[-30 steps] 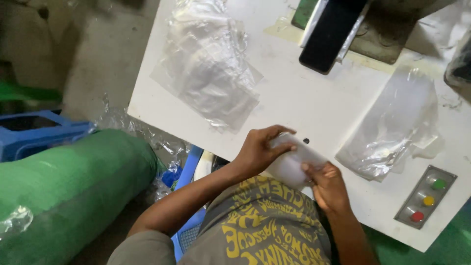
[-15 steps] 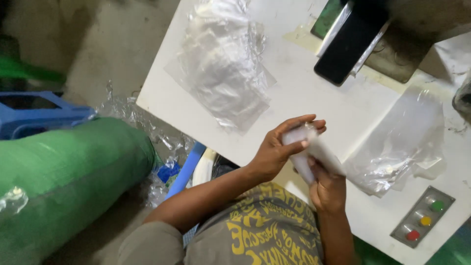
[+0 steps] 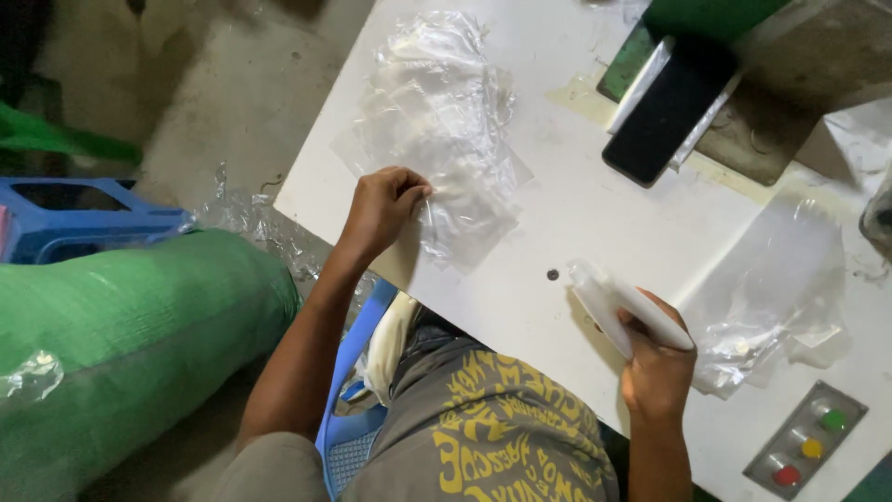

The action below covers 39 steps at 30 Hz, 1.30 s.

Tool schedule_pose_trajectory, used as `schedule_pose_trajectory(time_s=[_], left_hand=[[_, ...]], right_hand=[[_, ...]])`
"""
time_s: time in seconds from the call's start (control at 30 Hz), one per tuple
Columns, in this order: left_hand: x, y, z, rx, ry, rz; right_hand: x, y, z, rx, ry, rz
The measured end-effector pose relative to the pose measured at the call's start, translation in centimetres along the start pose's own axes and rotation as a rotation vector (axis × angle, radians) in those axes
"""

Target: Folding small plastic bags and placing them into a larger collection sack

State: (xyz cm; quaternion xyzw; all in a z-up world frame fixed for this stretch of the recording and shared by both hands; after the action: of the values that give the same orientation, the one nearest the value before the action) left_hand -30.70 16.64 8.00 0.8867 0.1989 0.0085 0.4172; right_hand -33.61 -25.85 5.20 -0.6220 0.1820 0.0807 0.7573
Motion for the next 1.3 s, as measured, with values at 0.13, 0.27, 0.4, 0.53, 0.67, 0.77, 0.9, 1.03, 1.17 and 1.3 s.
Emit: schedule_pose_trajectory(time_s=[0.13,0.27,0.4,0.53,0.67,0.77,0.9,1.03,1.17,1.3], left_hand=[[-0.6,1.8,-0.8,-0.165,-0.083,-0.103],[-1.4,0.9,0.9,0.002,0.002,0.133],[-2.8,3.7,1.2,0.129,0.021,0.135],[-4.3,5.6,3.2,-0.008,0.217,0.322],[-2.4,2.8,7.1,0.096,0.005,0.175],[-1.9,1.0,7.2,0.006,-0.083,0.12],[-3.2,5.3,4.3,-0.264,-0.112,0.102],[-8.2,9.9,8.8,-0.763,-0.459,0.114],[-11.5,12.4,10.9,-1.191,-0.73,0.118],[-12.1,12.8,15.8,-1.74,-0.671,-0.27]], right_hand=[[1.9,-2.6,1.0,-0.241,0.192,-0.072],[4.5,-1.4,0.7,-0.202,0.158,-0.321],[3.8,-2.2,2.7,-0.23,0.149,-0.309],[3.2,-1.7,1.9,-0.231,0.179,-0.288],[3.1,-1.4,1.0,-0.222,0.181,-0.267],[2.6,-1.9,-0.1,-0.187,0.184,-0.247],[1.2,-4.7,1.9,-0.251,0.115,-0.246],[-2.4,-5.3,8.7,-0.159,-0.457,0.093],[-3.1,-5.6,8.9,-0.302,-0.447,0.241],[-0.7,-5.7,6.0,-0.648,-0.436,-0.177]])
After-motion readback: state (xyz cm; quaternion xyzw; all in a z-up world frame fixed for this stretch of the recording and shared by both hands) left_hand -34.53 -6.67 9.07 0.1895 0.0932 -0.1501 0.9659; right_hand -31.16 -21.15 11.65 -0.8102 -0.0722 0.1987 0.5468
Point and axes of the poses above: each hand's wrist, its own x-axis towards the middle knuckle, its own z-axis out of the palm, y = z × x, the point moved 8 cm from there along x, towards the middle knuckle, and after that the axes turned 2 degrees about y, right-handed, at the moved point
